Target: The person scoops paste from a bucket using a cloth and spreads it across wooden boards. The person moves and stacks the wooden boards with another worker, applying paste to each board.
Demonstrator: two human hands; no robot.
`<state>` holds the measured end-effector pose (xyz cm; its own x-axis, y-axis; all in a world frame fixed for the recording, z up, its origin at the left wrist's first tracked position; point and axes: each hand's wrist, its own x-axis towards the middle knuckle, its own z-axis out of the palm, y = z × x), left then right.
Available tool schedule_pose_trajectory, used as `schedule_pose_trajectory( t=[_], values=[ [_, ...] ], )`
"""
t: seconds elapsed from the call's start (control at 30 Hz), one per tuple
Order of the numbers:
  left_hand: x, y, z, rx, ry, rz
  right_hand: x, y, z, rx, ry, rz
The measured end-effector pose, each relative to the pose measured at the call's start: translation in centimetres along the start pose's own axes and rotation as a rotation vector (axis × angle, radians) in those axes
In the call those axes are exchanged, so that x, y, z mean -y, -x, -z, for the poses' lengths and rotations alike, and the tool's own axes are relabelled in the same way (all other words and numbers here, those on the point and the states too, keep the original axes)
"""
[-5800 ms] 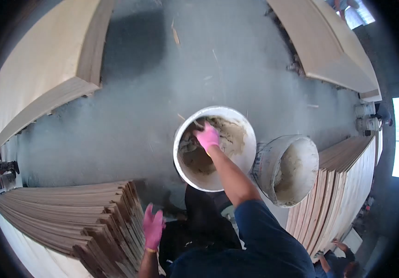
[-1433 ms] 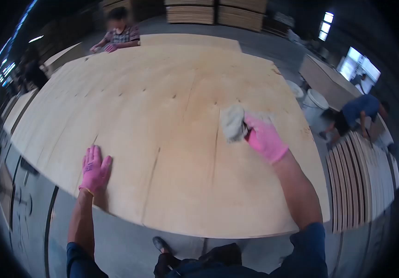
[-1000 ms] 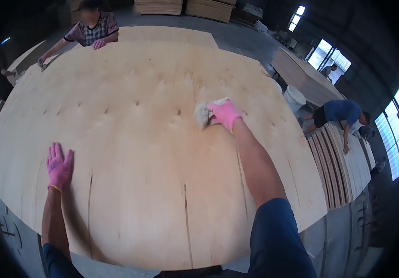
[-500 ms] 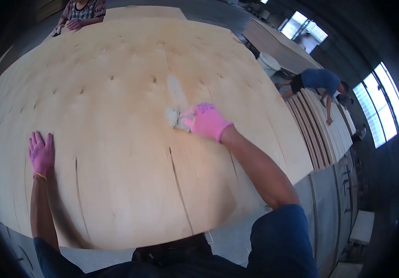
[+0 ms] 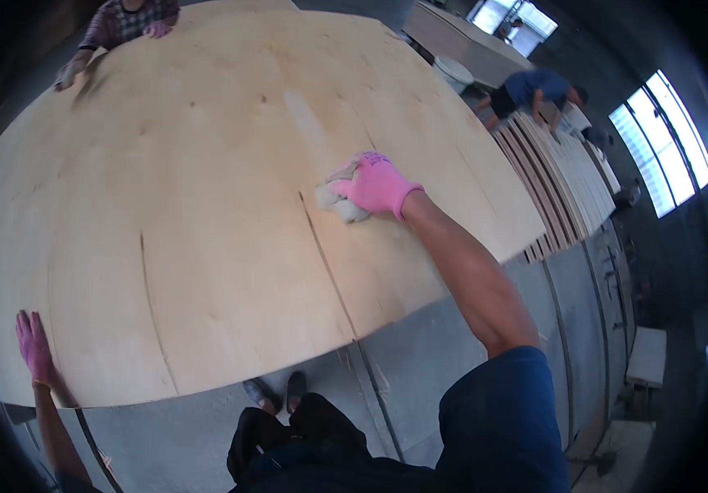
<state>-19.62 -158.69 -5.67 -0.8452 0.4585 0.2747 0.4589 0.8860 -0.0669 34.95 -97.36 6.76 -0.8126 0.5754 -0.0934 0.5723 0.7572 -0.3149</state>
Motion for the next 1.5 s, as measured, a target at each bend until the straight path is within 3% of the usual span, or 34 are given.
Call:
schedule_pose_trajectory(
  t=[0.1,0.17,0.23,0.33,0.4,0.43,0.53,0.6,0.63,0.67,0.73,0.8,0.83,0.93,1.0,1.07,1.1,1.17,1.27,1.33,1.43,1.5],
  values=[
    [0.7,-0.1,-0.1,0.062,-0.283,-0.171,2.0,7.5,-0.3,-0.048,-0.122,0.027],
    [2.4,-0.5,-2.0,0.018,-0.18,-0.122,2.4,12.6,-1.8,-0.011,-0.417,-0.129],
    [2.5,-1.8,-2.9,-0.001,-0.152,-0.105,3.0,17.2,-2.7,-0.22,0.161,0.312],
    [-0.1,-0.5,-0.6,0.045,-0.142,-0.082,8.8,19.6,-4.9,-0.282,-0.046,0.072],
    [-3.5,0.4,2.7,0.077,-0.023,0.018,12.2,18.6,-6.4,-0.301,-0.106,0.014],
    [-3.3,0.6,3.1,0.065,0.002,-0.037,14.4,17.6,-7.3,-0.31,-0.139,-0.005],
    [-2.9,0.9,3.7,0.026,0.147,-0.194,19.9,13.5,-8.0,-0.094,-0.706,-0.376],
    [0.4,-0.7,4.5,0.026,0.263,-0.291,21.5,9.2,-10.2,-0.365,-0.16,0.162],
    [2.7,-2.0,5.4,0.063,0.276,-0.283,22.8,7.0,-10.9,-0.44,-0.074,0.256],
    [5.0,-3.2,5.8,0.103,0.288,-0.279,24.2,4.8,-11.5,-0.522,0.018,0.342],
    [15.3,-6.8,0.6,0.054,0.263,-0.097,27.5,0.6,-12.4,-0.59,-0.175,0.163],
    [23.1,-7.5,-1.0,0.053,0.13,0.097,27.7,-4.0,-13.3,-0.371,-0.698,-0.151],
    [25.4,-7.6,-2.6,0.058,0.005,0.048,27.9,-6.3,-13.4,-0.235,-0.946,-0.31],
    [28.7,-8.2,-4.4,0.066,-0.25,-0.059,31.4,-10.6,-9.4,-0.001,-0.676,-0.264],
    [28.0,-7.9,-3.9,0.087,-0.24,-0.104,33.4,-9.2,-10.9,-0.105,-0.286,-0.168],
    [25.8,-7.5,-2.3,0.085,-0.06,0.046,33.9,-6.5,-12.0,-0.157,-0.03,-0.117],
    [25.1,-7.4,-1.7,0.084,0.03,0.123,34.8,-3.5,-12.4,-0.128,-0.05,-0.122],
    [25.6,-7.3,-2.2,0.085,-0.003,0.077,38.0,2.4,-12.1,-0.049,-0.155,-0.137],
    [24.2,-7.6,-1.4,0.07,0.011,-0.024,42.8,8.5,-14.6,-0.166,-0.218,-0.104],
    [23.8,-7.7,-0.2,0.061,0.052,-0.147,47.5,8.9,-17.1,-0.258,-0.21,-0.118],
    [25.3,-9.4,0.6,0.066,0.168,-0.324,52.3,5.6,-18.7,-0.22,-0.359,-0.159],
    [26.8,-12.6,1.3,0.119,0.264,-0.424,54.4,2.0,-20.0,-0.177,-0.862,-0.282]
  ],
)
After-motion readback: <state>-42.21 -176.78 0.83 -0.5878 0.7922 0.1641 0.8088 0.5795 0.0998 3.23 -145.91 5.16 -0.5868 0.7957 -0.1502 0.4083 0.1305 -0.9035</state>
